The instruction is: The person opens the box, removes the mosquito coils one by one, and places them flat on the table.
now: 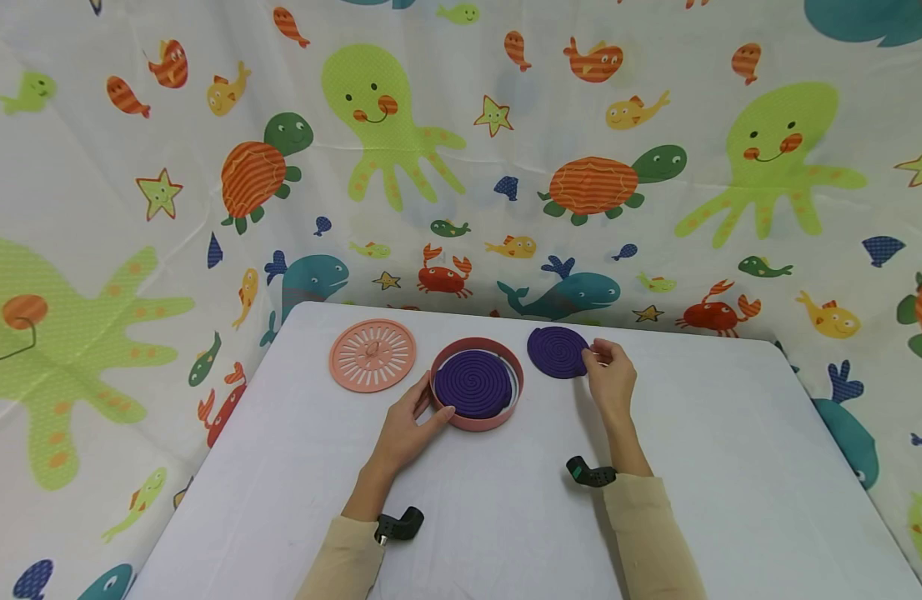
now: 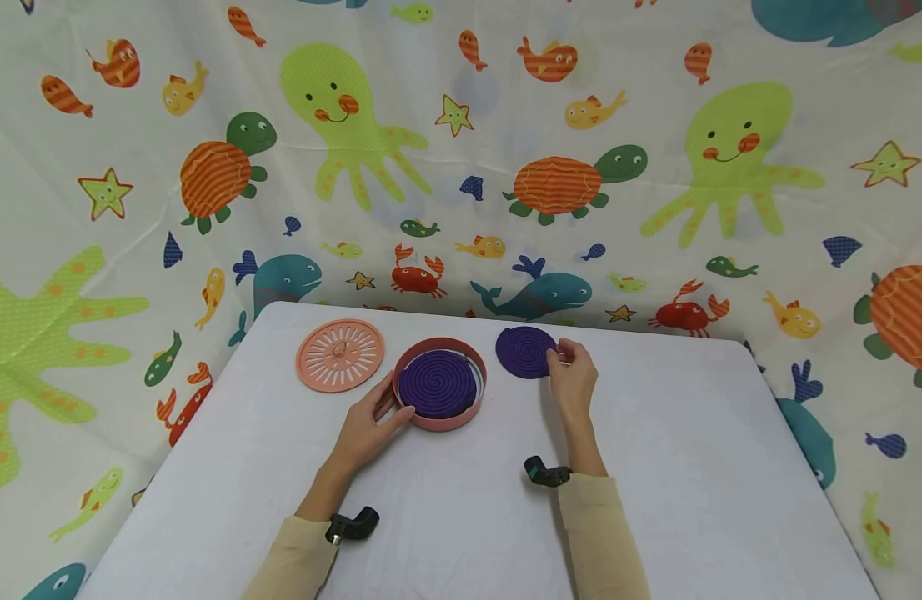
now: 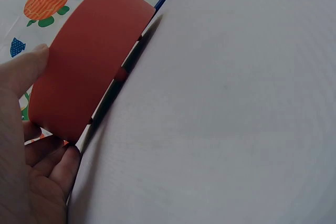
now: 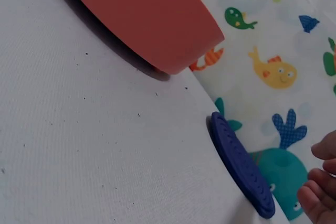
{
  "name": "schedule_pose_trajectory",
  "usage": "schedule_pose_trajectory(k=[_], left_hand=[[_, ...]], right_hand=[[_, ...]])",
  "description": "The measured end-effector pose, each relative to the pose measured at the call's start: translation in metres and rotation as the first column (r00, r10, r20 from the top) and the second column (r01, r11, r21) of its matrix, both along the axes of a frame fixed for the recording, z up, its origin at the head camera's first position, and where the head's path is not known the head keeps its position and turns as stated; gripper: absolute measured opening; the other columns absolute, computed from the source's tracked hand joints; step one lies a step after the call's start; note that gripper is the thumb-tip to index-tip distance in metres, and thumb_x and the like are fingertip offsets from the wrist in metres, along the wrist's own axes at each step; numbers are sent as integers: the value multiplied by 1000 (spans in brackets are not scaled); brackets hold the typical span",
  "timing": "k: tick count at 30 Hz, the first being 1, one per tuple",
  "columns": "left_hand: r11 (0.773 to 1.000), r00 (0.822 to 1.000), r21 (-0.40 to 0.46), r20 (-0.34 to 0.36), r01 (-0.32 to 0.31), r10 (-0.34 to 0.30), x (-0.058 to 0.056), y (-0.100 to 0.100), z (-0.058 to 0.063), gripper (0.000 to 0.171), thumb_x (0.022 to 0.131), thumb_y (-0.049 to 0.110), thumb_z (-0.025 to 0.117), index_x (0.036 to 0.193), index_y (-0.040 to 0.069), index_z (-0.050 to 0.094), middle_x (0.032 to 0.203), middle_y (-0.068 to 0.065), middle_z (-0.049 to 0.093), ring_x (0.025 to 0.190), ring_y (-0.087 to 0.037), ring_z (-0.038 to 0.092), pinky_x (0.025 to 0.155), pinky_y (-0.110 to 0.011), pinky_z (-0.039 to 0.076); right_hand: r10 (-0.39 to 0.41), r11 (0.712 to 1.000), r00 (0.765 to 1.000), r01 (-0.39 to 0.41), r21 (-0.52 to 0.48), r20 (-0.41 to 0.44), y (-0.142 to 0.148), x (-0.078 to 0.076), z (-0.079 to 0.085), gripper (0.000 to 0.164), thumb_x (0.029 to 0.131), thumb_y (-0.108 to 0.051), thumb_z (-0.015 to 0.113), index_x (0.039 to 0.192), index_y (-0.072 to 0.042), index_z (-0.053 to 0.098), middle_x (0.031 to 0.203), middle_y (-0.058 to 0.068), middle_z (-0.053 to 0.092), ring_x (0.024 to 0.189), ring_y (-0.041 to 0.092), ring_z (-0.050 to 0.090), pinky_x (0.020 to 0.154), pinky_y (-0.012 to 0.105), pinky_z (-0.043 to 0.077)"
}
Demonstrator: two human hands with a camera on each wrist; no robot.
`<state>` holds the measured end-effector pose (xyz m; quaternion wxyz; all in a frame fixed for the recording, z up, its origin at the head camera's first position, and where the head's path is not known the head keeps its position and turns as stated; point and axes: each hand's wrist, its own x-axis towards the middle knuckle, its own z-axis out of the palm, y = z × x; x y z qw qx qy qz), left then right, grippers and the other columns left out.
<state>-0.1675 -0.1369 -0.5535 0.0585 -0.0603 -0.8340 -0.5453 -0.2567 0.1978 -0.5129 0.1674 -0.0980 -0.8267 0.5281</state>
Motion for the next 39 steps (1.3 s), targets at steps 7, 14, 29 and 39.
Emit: schedule_pose_trajectory(k=[7, 14, 29, 39], left_hand=[[1000, 1000, 23, -6, 7, -7, 0, 0, 1, 84, 89, 42, 75, 156, 12, 35, 157, -13, 43, 143, -25, 47, 112, -29, 46], [1000, 1000, 10, -9, 4, -4, 0, 1, 0, 84, 89, 42, 75, 156, 12, 36, 157, -12, 44, 142, -24, 48, 112, -28, 46], [1000, 1000, 11, 13, 2, -2, 1, 0, 0, 85, 88, 44, 75, 156, 11, 35, 157, -11, 43, 141, -23, 49, 112, -28, 46], [1000, 1000, 20, -8, 3, -3, 1, 1, 0, 85, 88, 42, 76, 155, 9, 36, 156, -13, 45, 140, -24, 49, 111, -29, 46]], right_hand=[[-4, 1000, 1000, 4, -5, -15, -4, 6, 8, 36, 96, -20, 66, 126, -1, 64, 116, 19, 69, 102, 28, 65, 65, -4, 43], [0, 1000, 999, -1, -25, -42, -8, 10, 16, 36, 96, -20, 66, 126, 0, 64, 114, 18, 69, 100, 24, 63, 68, -3, 43], [32, 999, 999, -33, -34, -42, -18, 21, 30, 38, 97, -23, 66, 128, -2, 64, 117, 17, 69, 106, 26, 64, 75, -3, 44], [61, 998, 997, -62, -20, -53, -21, 25, 37, 38, 97, -24, 66, 128, -3, 64, 118, 16, 69, 108, 26, 64, 78, -1, 43]])
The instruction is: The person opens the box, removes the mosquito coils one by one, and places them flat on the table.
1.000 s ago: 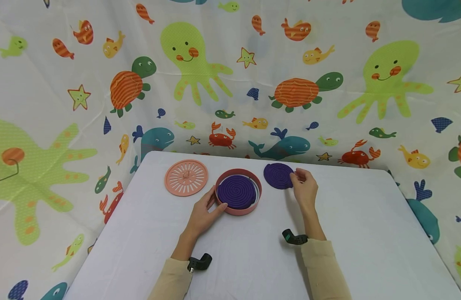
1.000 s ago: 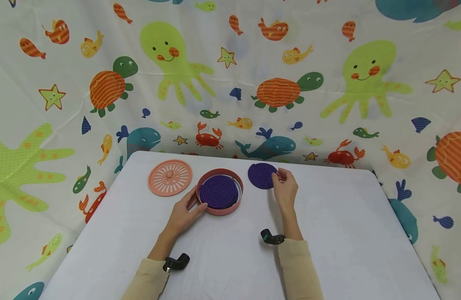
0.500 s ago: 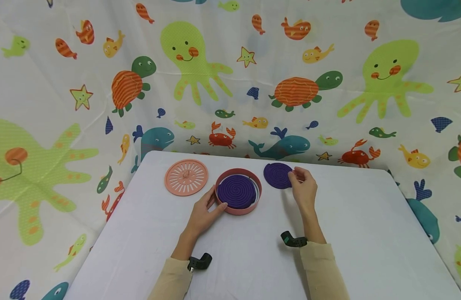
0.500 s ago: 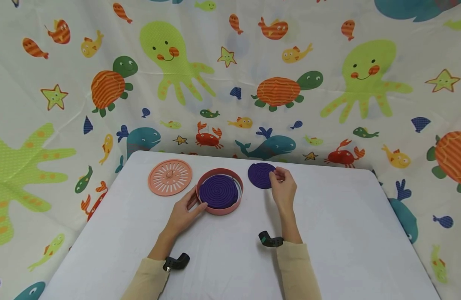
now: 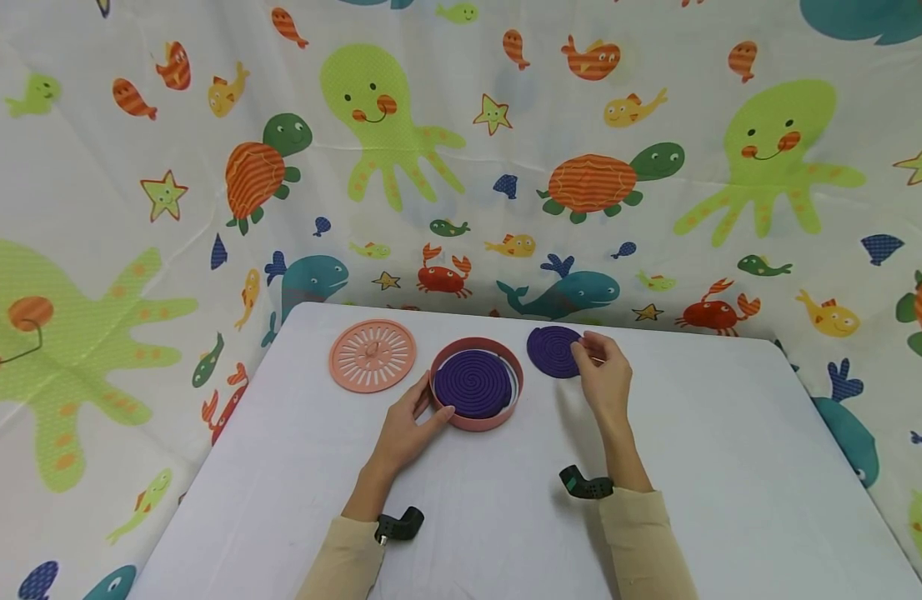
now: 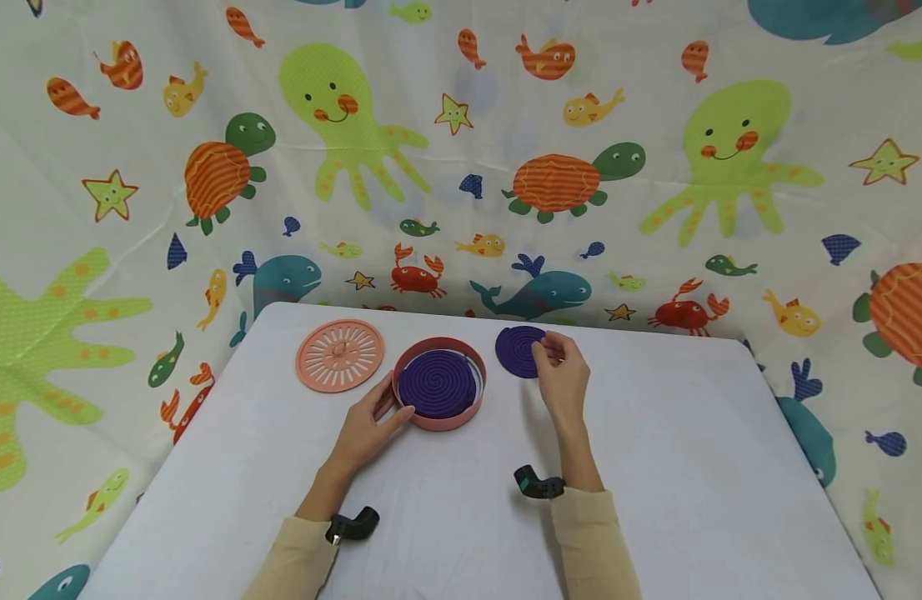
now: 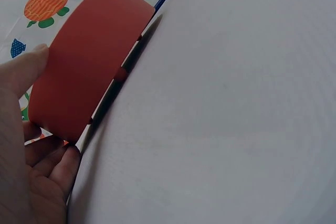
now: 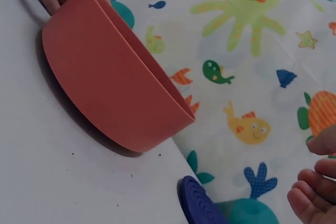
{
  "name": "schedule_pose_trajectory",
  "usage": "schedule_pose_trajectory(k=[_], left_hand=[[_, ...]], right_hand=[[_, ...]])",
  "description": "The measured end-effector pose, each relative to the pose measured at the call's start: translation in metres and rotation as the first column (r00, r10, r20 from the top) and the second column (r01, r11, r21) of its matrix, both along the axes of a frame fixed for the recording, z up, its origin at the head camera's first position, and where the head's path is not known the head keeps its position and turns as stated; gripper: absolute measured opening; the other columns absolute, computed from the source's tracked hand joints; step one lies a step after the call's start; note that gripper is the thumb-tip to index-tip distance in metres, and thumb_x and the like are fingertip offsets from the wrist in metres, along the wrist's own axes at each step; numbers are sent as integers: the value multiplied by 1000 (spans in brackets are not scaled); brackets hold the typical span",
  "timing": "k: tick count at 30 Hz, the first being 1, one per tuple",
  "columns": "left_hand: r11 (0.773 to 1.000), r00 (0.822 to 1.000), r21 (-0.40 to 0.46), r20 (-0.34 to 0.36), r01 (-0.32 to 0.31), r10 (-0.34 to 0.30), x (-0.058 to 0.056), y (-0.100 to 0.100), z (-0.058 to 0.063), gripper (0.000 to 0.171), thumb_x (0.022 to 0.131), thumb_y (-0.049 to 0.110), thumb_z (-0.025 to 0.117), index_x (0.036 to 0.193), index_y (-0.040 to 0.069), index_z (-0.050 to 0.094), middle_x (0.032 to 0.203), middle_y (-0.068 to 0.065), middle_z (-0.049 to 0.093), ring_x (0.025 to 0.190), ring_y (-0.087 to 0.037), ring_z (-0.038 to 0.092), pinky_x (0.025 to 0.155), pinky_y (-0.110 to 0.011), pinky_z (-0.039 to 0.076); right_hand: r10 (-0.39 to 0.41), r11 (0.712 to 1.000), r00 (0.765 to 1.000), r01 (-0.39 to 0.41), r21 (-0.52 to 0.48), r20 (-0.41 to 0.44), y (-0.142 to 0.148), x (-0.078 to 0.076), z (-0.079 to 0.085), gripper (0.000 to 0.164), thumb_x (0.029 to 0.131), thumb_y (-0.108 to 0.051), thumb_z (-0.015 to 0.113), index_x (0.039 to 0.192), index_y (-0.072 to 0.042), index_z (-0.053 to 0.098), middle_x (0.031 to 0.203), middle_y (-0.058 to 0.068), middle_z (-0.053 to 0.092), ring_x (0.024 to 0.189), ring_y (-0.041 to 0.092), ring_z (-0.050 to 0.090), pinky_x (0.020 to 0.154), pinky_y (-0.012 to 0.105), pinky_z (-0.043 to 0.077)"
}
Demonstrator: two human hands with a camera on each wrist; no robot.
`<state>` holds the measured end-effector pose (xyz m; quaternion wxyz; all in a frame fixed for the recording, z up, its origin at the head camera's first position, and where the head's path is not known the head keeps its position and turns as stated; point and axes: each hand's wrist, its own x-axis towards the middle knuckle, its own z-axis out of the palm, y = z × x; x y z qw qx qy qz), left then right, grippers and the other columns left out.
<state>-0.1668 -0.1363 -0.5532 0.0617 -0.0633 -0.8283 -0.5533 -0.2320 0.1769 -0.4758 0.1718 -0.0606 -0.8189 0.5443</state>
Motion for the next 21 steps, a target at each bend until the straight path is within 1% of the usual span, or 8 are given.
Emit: schedule_pose_trajectory(k=[5, 14, 21], left_hand=[[1000, 1000, -2, -13, 1, -1, -1, 0, -1, 84, 89, 42, 75, 155, 9, 36, 156, -13, 44, 140, -25, 49, 110, -29, 47], [1000, 1000, -11, 4, 0, 0, -1, 0, 0, 85, 88, 44, 75, 156, 10, 36, 157, -11, 44, 140, -22, 49, 111, -28, 46], [1000, 1000, -15, -5, -1, 1, -1, 0, -1, 85, 88, 43, 75, 156, 10, 36, 156, -12, 44, 140, -24, 49, 111, -29, 47]], right_hand=[[15, 1000, 1000, -15, -5, -14, -3, 1, 2, 37, 96, -22, 67, 127, -2, 64, 116, 16, 69, 105, 24, 63, 78, -1, 44], [43, 999, 998, -43, 0, -42, -10, 4, 6, 35, 95, -20, 68, 124, 1, 65, 113, 17, 70, 100, 22, 62, 76, -2, 44], [54, 998, 997, -52, 25, -57, -15, 6, 7, 33, 94, -18, 69, 122, 1, 66, 112, 17, 71, 99, 25, 65, 76, -3, 44]])
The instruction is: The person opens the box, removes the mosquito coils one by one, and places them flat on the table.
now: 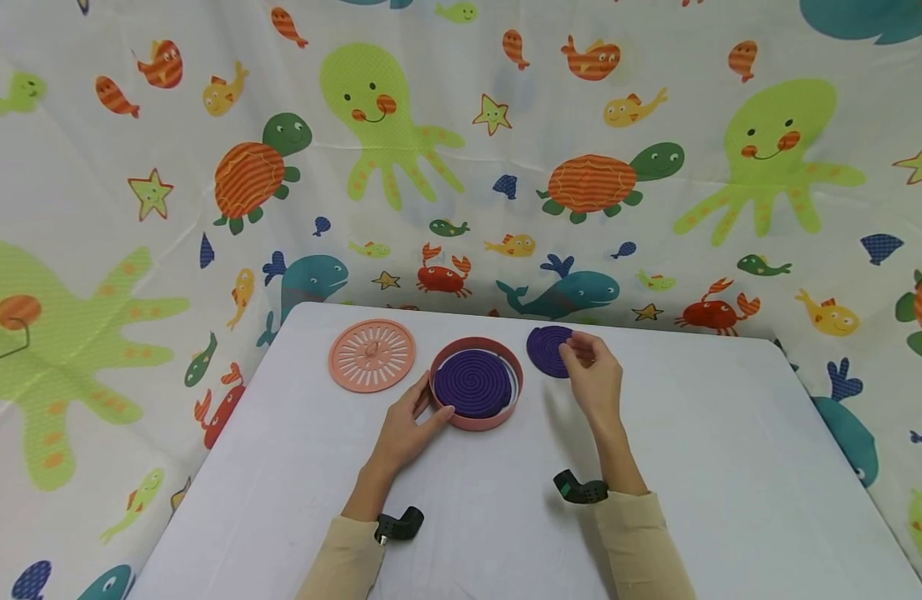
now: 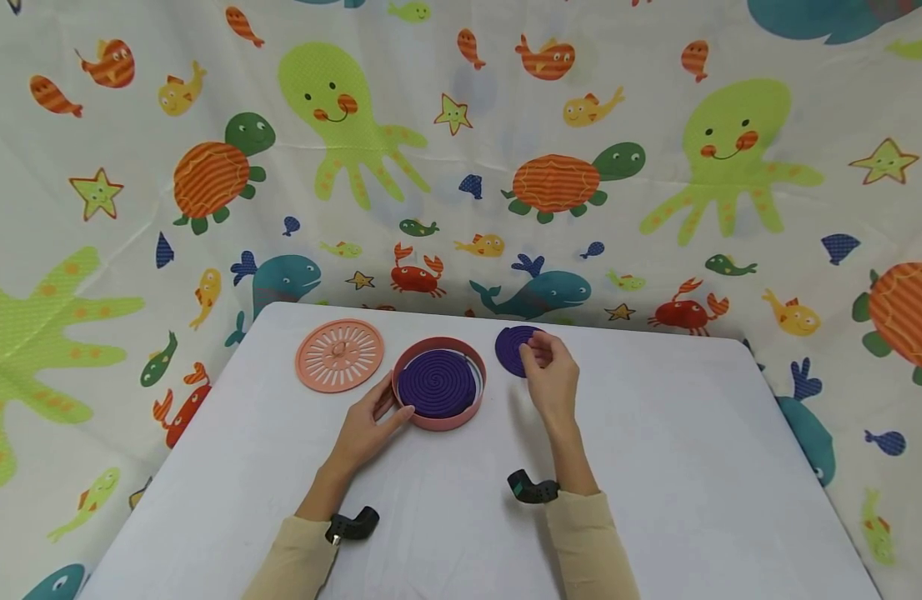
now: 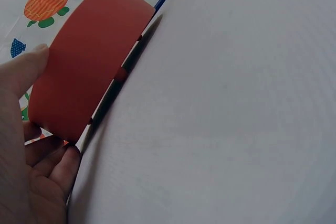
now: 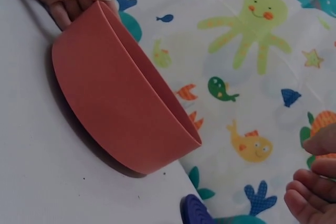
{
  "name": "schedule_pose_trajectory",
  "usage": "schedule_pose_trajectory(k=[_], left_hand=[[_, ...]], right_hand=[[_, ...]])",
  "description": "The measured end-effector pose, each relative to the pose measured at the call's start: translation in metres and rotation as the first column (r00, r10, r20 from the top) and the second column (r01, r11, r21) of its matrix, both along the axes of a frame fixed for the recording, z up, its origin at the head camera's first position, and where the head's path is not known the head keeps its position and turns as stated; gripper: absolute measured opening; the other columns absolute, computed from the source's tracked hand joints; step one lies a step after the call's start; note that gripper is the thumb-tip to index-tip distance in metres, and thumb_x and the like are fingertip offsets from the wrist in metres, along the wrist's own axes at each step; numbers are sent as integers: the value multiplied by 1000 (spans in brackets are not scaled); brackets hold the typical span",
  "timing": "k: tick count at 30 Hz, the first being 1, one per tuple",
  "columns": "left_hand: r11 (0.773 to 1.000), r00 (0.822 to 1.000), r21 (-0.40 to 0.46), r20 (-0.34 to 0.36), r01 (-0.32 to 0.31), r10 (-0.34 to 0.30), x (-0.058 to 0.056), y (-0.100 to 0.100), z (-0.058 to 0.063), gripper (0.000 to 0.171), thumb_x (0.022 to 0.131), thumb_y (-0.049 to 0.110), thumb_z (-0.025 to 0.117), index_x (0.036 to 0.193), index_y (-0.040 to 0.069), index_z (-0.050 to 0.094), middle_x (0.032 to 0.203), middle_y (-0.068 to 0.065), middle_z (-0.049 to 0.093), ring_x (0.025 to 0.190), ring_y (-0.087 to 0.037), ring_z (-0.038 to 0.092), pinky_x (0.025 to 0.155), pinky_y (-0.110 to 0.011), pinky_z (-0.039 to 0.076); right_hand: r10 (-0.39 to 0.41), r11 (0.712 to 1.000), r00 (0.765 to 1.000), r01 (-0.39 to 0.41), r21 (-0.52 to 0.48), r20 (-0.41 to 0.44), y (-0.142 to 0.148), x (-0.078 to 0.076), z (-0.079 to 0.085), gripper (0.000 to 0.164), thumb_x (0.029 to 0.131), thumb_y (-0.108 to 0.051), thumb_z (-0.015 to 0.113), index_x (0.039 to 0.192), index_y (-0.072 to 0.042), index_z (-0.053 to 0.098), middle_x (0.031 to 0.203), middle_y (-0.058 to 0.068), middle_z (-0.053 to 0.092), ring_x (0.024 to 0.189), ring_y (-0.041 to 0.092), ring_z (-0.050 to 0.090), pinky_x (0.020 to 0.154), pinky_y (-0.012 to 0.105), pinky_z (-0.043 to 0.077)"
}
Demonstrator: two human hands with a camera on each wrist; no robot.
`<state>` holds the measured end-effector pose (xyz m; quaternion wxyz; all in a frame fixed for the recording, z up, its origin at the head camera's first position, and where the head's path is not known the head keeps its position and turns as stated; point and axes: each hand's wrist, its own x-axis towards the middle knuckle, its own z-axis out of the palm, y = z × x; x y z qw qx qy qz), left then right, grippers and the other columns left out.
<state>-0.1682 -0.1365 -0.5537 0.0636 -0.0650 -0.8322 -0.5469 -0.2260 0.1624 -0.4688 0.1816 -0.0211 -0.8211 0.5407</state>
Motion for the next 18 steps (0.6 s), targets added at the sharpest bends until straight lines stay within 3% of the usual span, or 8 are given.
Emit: schedule_pose_trajectory(k=[6, 18], left_hand=[[1000, 1000, -11, 11, -3, 3, -1, 0, 0, 85, 88, 45, 74, 156, 11, 36, 157, -11, 44, 141, -22, 49, 111, -28, 46], [1000, 1000, -5, 18, -1, 1, -1, 0, -1, 86, 88, 46, 75, 156, 10, 35, 157, -10, 43, 141, -21, 48, 111, -27, 46]], right_hand=[[23, 1000, 1000, -23, 18, -8, -7, 1, -1, 34, 94, -18, 70, 122, 2, 65, 112, 17, 71, 100, 28, 67, 77, -4, 44], [74, 997, 996, -76, 36, 54, -19, 6, 2, 36, 95, -20, 69, 124, 0, 64, 116, 15, 71, 103, 27, 68, 78, -4, 44]])
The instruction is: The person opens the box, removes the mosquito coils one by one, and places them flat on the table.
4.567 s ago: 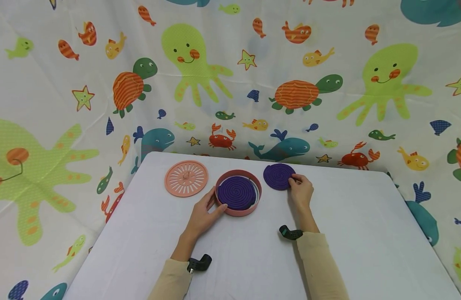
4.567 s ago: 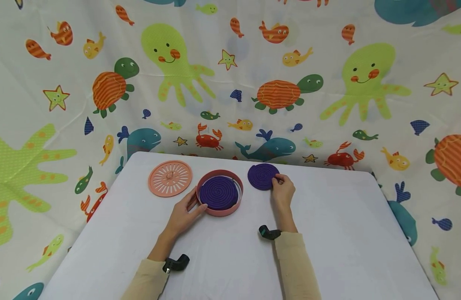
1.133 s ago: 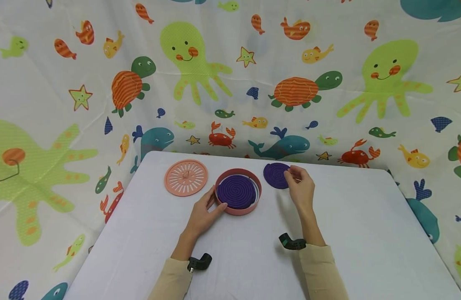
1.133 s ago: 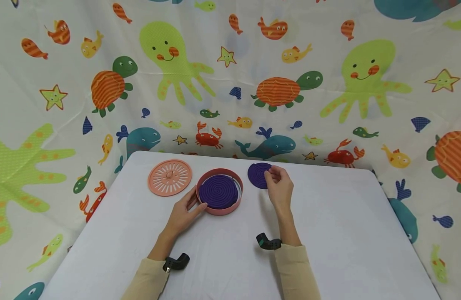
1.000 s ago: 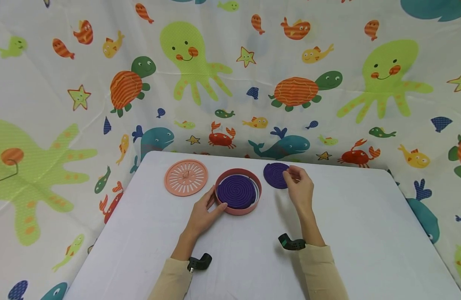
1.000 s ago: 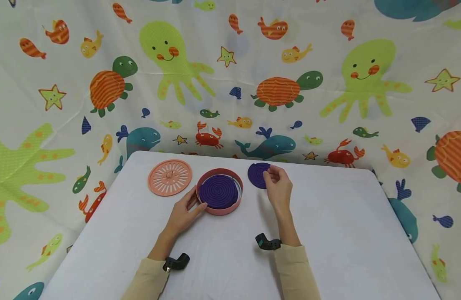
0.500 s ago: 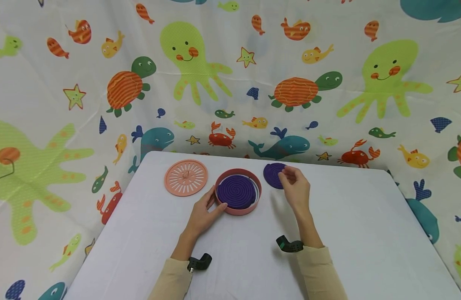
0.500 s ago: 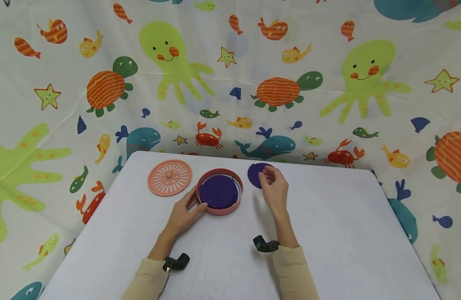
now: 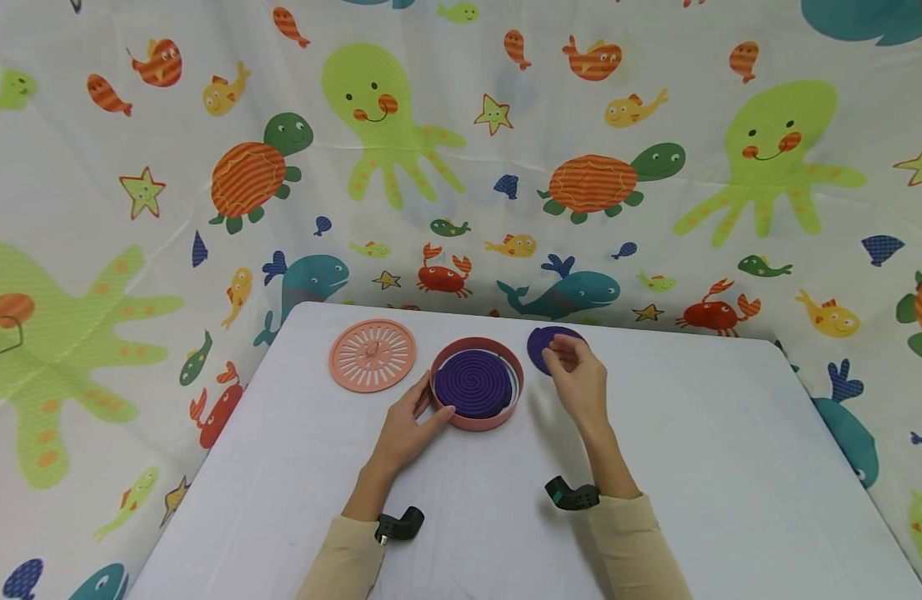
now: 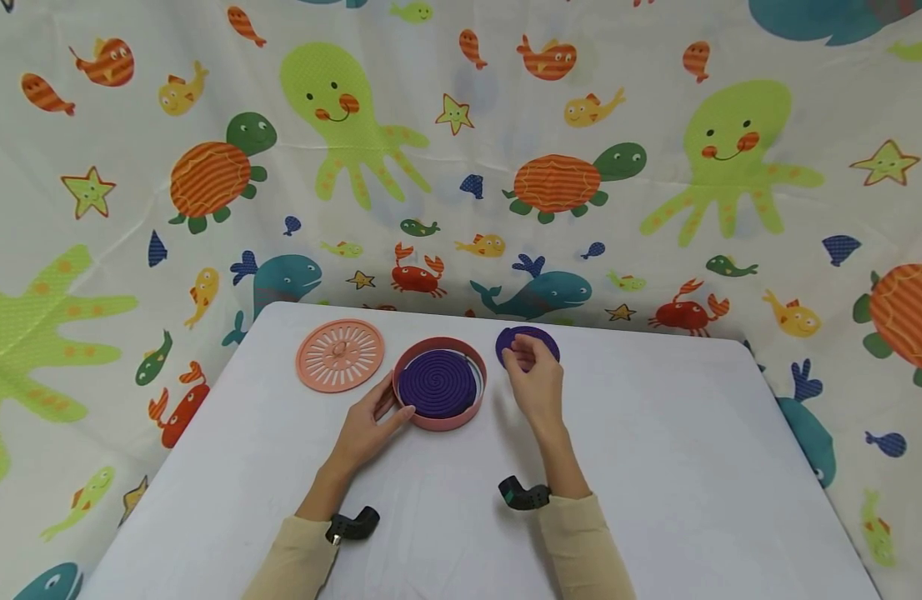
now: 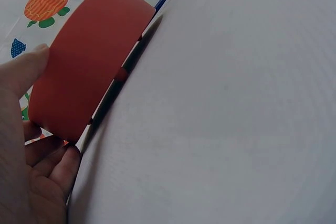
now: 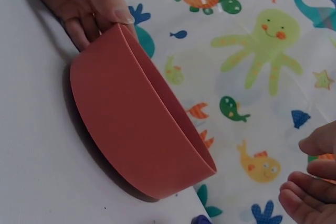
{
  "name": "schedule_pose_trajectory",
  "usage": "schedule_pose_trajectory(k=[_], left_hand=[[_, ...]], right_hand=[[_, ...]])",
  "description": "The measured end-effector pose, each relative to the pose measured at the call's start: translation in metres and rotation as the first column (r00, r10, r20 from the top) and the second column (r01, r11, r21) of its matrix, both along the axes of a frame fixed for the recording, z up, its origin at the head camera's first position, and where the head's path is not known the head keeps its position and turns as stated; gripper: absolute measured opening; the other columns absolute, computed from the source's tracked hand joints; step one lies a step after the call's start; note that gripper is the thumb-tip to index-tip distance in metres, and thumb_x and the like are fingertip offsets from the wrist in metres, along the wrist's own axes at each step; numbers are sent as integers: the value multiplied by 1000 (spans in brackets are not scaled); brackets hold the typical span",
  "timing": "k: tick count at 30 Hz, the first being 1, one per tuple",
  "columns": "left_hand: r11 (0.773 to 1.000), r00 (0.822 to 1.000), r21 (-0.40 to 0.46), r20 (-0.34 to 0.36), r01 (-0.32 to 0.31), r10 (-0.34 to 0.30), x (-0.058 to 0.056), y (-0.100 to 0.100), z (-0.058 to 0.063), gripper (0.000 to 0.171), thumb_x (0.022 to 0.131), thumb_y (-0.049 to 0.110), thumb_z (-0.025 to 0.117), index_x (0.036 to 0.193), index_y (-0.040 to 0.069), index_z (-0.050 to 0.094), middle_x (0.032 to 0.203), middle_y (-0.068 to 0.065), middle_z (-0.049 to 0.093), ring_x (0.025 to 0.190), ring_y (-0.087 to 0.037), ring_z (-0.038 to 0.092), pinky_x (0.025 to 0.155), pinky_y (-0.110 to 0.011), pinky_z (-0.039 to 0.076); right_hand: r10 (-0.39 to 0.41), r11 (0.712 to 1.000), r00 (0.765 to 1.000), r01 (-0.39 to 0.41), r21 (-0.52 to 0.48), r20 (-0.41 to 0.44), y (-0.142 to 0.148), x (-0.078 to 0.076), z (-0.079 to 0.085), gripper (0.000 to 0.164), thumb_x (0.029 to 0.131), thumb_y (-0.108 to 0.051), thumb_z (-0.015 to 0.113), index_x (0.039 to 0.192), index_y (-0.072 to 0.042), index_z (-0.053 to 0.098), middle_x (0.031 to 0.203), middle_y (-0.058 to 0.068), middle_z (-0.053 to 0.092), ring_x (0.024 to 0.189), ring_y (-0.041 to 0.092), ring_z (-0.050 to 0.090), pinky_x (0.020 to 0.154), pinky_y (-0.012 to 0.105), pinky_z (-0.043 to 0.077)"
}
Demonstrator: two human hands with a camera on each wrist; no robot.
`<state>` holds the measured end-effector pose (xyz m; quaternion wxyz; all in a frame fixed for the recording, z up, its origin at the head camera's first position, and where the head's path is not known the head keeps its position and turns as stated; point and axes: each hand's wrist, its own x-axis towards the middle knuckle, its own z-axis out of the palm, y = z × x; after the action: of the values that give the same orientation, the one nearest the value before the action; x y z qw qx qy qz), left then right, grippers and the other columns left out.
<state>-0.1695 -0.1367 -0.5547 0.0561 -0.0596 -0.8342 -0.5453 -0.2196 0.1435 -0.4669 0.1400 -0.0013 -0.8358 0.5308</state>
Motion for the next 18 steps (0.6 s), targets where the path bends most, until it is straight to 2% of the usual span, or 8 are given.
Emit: schedule_pose_trajectory(k=[14, 18], left_hand=[[999, 1000, 29, 0, 17, -17, -1, -1, 0, 86, 88, 43, 75, 156, 11, 35, 158, -9, 42, 143, -19, 46, 112, -24, 44], [999, 1000, 34, -1, 17, -17, -1, -1, 0, 85, 88, 42, 76, 156, 12, 35, 158, -10, 42, 143, -20, 46, 112, -25, 45]], right_hand=[[55, 998, 998, -54, 17, -11, -8, 4, 2, 34, 95, -20, 70, 123, -2, 65, 115, 14, 71, 101, 26, 69, 80, -3, 46], [61, 997, 998, -61, 36, -8, -11, 5, 1, 34, 95, -20, 70, 124, -3, 65, 116, 14, 72, 101, 26, 69, 85, 8, 54]])
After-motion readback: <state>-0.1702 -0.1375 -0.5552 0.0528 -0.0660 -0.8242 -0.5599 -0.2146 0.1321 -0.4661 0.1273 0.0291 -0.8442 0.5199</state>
